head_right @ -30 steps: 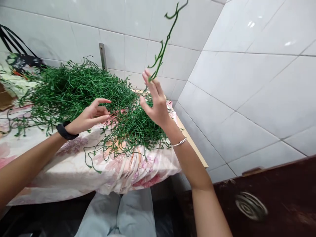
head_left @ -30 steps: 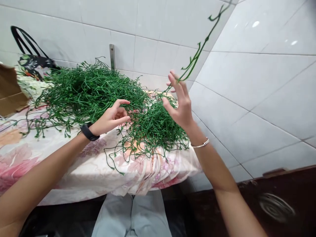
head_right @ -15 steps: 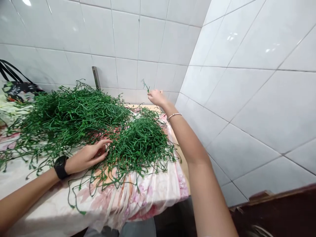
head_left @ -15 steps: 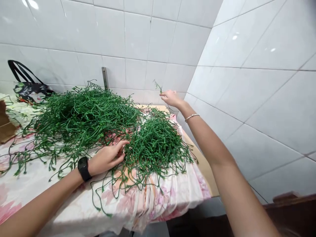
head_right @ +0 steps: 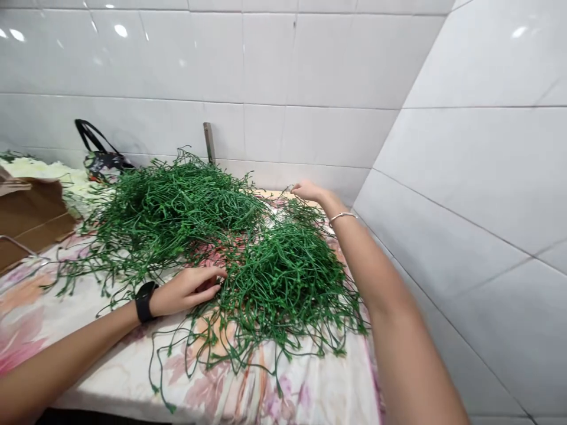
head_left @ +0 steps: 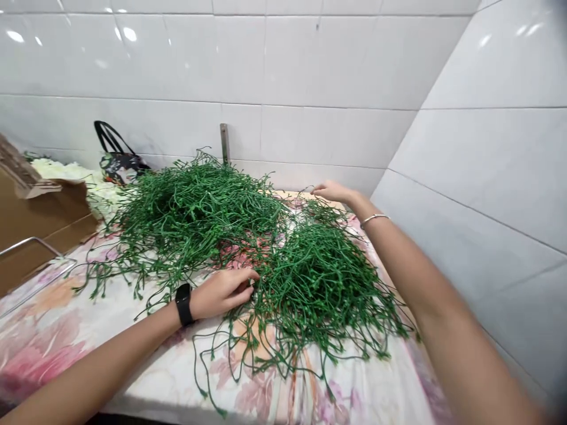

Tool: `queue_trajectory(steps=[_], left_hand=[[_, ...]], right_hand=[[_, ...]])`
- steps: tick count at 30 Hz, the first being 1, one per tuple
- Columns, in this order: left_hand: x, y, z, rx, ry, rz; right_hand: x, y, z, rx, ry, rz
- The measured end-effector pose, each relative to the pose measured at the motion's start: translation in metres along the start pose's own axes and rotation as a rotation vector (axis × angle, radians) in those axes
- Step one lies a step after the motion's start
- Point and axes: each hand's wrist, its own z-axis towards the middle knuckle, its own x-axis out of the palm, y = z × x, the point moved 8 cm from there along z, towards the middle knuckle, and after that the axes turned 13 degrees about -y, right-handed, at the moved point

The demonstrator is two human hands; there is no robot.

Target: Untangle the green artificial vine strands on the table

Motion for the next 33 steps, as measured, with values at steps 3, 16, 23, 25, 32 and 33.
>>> queue_trajectory(steps=[3, 16, 23, 25, 32, 33], left_hand=[[-0.001, -0.001, 0.001, 0.039, -0.012, 0.014], [0.0, -0.007, 0.0, 0.217, 0.002, 0.197], [-0.002, -0.006, 0.0, 0.237, -0.01, 0.226], [-0.002, -0.005, 0.001, 0.232, -0.012, 0.218], [-0.005, -0.004, 0.0, 0.222, -0.039, 0.176], [-0.006, -0.004, 0.0, 0.22, -0.043, 0.172]], right_hand=[[-0.007, 0.015, 0.008, -0.037, 0.008, 0.02], [-0.03, 0.192, -0.008, -0.497, -0.137, 0.29], [-0.01, 0.242, 0.008, -0.647, -0.161, 0.05], [-0.01, 0.248, 0.015, -0.638, -0.196, -0.105], [-0.036, 0.275, 0.004, -0.706, -0.342, -0.197], [-0.044, 0.278, 0.002, -0.69, -0.387, -0.182]])
